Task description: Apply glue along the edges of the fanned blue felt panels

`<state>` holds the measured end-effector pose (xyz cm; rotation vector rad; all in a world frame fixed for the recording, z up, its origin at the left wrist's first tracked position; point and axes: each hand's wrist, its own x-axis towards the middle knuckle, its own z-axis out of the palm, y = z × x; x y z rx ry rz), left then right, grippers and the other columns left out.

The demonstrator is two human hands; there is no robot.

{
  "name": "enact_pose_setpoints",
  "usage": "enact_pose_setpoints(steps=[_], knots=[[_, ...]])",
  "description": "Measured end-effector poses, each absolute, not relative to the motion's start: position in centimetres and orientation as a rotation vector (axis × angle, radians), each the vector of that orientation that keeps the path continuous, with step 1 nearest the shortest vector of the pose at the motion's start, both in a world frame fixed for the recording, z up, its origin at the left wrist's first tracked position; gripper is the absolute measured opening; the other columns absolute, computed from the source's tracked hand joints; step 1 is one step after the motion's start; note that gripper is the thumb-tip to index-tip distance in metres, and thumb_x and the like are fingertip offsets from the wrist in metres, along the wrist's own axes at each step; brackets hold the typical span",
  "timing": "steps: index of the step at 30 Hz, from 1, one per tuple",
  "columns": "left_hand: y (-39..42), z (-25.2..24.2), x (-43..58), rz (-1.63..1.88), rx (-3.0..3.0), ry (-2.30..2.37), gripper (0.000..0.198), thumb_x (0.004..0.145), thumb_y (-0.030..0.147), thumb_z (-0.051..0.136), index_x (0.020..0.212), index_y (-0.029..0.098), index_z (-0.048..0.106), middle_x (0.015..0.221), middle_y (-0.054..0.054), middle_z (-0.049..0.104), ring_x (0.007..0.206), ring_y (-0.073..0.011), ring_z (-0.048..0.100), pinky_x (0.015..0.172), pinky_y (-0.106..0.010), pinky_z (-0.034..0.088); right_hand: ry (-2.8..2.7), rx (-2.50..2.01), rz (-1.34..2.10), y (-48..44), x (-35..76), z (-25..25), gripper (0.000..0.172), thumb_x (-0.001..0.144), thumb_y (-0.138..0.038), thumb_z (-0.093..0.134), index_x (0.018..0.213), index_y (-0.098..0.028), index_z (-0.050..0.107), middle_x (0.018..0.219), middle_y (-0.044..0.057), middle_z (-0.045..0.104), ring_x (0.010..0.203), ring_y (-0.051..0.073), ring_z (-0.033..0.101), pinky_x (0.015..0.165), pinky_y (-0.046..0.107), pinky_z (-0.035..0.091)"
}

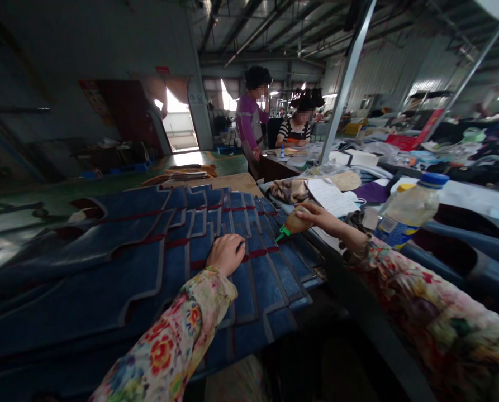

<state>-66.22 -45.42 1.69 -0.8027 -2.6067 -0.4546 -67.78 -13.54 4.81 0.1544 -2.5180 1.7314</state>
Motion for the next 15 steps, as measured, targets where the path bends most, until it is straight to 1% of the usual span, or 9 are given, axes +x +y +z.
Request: enact_pose_setpoints(steps=[5, 10, 15], knots=[[-45.4, 1.7, -66.2, -0.443, -0.81, -2.607, 0.021, 0.085, 0.024, 0.044, 0.096, 0.023, 0.061, 0.103, -0.003, 0.065, 0.1, -0.0195, 0.056, 0.087, -0.035, 0.042, -2.549, 0.189, 1.642, -13.9, -67.3, 4.8, 0.053, 0.071, -0.047, 0.064, 0.116, -0.021, 0.057, 0.118, 0.007, 0.059, 0.112, 0.027, 0.052, 0.097, 0.043, 0.04], [-45.4, 1.8, -66.2, -0.422, -0.805, -2.609, 0.021, 0.085, 0.024, 0.044, 0.096, 0.023, 0.061, 0.103, -0.003, 0.066, 0.1, -0.0193, 0.056, 0.087, -0.034, 0.042, -2.57, 0.131, 1.684, -13.5, -66.0, 5.4, 0.054, 0.069, -0.049, 0.065, 0.114, -0.018, 0.058, 0.119, 0.009, 0.058, 0.113, 0.028, 0.051, 0.097, 0.042, 0.04], [-45.4, 1.8, -66.3, -0.4, -0.815, -2.619, 0.021, 0.084, 0.024, 0.044, 0.095, 0.022, 0.061, 0.103, -0.002, 0.066, 0.099, -0.0193, 0.057, 0.087, -0.034, 0.042, -2.502, 0.17, 1.731, -13.7, -65.2, 5.6, 0.058, 0.07, -0.053, 0.063, 0.116, -0.019, 0.056, 0.122, 0.009, 0.056, 0.115, 0.028, 0.05, 0.097, 0.042, 0.04]])
